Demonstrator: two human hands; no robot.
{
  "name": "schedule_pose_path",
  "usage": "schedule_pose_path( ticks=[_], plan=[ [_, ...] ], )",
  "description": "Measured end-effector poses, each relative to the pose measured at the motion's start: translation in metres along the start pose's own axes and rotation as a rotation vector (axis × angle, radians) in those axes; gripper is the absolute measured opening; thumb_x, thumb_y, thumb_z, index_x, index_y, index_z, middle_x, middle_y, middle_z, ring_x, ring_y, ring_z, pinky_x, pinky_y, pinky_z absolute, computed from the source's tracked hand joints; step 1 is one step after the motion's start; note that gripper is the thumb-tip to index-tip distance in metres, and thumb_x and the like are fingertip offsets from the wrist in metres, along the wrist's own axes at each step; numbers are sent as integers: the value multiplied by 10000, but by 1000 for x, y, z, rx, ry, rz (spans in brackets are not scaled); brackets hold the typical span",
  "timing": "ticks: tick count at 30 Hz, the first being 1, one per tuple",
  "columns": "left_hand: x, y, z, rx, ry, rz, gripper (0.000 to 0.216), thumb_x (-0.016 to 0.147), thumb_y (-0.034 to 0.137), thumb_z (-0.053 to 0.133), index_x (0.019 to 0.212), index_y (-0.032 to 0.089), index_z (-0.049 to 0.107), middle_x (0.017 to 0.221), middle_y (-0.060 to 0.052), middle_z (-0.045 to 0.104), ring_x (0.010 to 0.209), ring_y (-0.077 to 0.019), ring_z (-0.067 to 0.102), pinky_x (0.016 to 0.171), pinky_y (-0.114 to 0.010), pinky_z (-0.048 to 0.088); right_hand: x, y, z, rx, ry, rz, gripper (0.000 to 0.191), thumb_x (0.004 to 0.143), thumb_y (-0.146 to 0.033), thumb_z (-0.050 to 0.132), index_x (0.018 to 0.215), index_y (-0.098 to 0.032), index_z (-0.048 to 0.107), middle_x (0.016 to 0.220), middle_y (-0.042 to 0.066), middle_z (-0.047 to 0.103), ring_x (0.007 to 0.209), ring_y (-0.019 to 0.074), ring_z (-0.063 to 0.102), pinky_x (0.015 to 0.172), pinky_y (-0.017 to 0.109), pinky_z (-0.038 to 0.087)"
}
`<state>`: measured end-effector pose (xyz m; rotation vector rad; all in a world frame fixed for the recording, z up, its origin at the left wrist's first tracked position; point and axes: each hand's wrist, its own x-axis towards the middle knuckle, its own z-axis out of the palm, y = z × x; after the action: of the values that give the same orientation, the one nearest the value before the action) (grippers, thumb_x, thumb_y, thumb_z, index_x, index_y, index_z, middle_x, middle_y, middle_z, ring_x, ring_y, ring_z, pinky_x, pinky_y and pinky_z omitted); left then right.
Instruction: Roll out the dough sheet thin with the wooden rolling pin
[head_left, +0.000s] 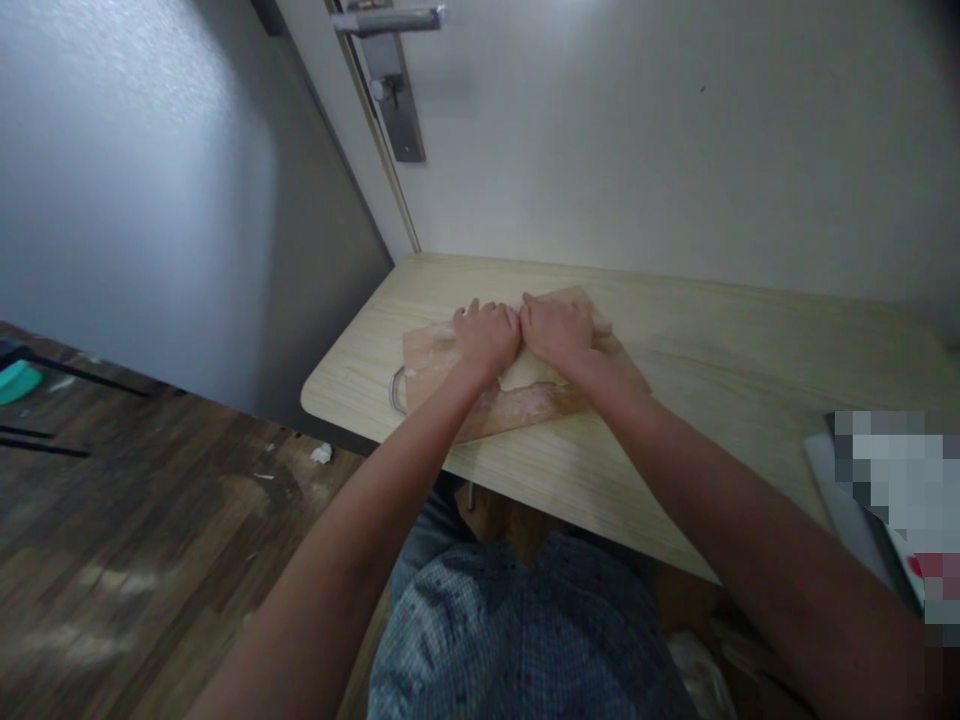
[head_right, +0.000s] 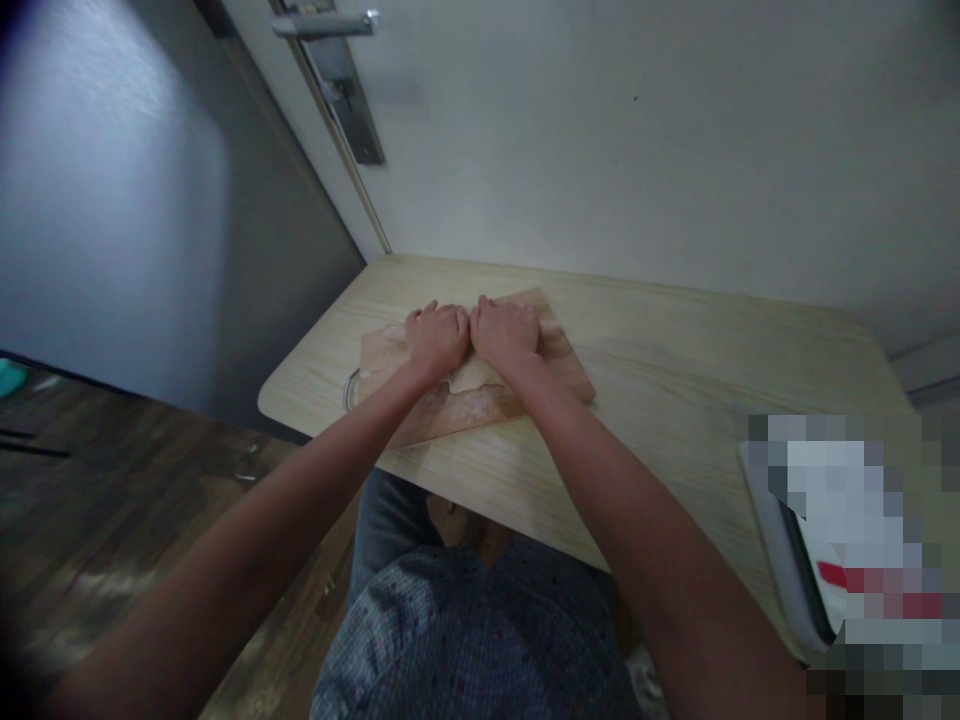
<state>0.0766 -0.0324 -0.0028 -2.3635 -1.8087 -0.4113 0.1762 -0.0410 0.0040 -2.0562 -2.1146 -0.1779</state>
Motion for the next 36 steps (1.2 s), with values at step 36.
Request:
schedule_pose_path(
  ticks=[36],
  plan=[
    [-35, -7, -5, -33, 21, 217, 363, 917, 232, 214, 913, 144, 566, 892, -82, 656, 870, -215, 580, 936, -398, 327, -33, 4, -8, 24, -29, -185, 426, 921, -273, 209, 1136, -136, 550, 1052, 127, 645, 967, 219, 571, 897, 363, 306]
  ],
)
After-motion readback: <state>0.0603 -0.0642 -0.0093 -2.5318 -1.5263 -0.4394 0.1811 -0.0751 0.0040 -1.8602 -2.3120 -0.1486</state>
